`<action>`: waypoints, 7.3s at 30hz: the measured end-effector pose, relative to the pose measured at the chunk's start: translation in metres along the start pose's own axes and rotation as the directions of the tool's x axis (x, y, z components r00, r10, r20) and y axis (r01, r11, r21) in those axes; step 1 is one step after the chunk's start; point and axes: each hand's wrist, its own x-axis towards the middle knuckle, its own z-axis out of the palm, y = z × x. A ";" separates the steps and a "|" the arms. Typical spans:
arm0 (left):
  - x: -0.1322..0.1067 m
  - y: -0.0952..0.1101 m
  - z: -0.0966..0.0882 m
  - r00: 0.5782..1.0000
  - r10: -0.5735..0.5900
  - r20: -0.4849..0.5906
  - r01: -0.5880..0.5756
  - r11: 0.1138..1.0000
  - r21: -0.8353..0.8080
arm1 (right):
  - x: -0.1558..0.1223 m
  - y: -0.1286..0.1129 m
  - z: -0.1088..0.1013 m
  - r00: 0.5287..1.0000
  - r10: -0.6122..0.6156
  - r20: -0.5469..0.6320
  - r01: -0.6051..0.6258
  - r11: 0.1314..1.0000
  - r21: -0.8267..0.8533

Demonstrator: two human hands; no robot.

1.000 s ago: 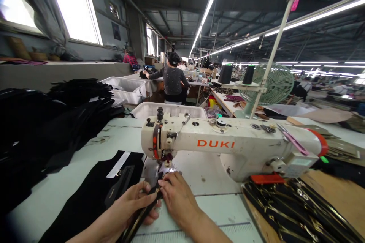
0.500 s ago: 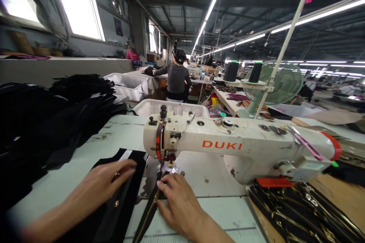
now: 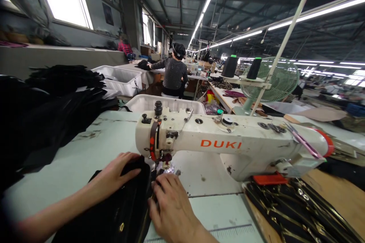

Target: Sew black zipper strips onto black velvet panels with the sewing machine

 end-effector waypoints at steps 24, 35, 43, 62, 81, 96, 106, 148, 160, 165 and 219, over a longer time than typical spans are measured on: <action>-0.066 0.006 0.021 0.957 0.287 0.037 -0.289 0.954 0.082 | -0.014 0.002 0.023 0.971 -0.115 -0.208 0.075 0.979 -0.191; 0.010 0.001 -0.019 0.947 -0.001 0.322 -0.016 0.999 0.051 | 0.000 0.010 -0.013 0.986 0.137 0.091 -0.153 0.967 0.202; 0.006 0.000 -0.091 0.827 0.268 0.494 -0.136 0.948 -0.287 | 0.003 0.014 -0.007 0.997 0.068 0.033 -0.073 0.981 0.180; -0.035 0.071 0.021 0.978 -0.137 0.157 0.192 0.889 -0.416 | 0.007 0.013 0.006 0.992 0.126 -0.023 -0.121 0.977 0.175; -0.075 0.057 0.012 0.720 -0.153 0.677 0.585 0.659 -0.473 | -0.001 0.003 -0.001 0.996 0.090 0.026 -0.089 0.996 -0.029; 0.011 0.005 -0.008 0.986 0.000 0.164 0.037 0.975 -0.221 | -0.014 0.001 0.012 0.996 -0.042 -0.082 0.031 0.991 -0.133; -0.048 0.028 0.030 0.964 0.213 -0.158 -0.200 0.976 0.089 | -0.021 -0.004 0.019 0.992 -0.056 -0.117 0.042 0.992 -0.122; -0.050 0.029 0.027 0.889 0.457 0.022 -0.422 0.800 0.427 | -0.005 0.012 0.005 0.990 -0.100 -0.096 0.100 0.995 -0.008; -0.031 0.020 0.023 0.882 0.470 0.021 -0.428 0.783 0.452 | 0.011 0.036 0.022 0.994 -0.109 -0.012 0.106 0.980 -0.170; -0.026 0.014 0.025 0.879 0.476 0.016 -0.432 0.784 0.445 | 0.013 0.042 0.033 0.985 -0.147 -0.090 0.121 0.961 -0.247; -0.024 0.016 0.036 0.909 0.416 -0.009 -0.377 0.833 0.405 | 0.009 0.043 0.039 0.978 -0.139 -0.153 0.089 0.951 -0.296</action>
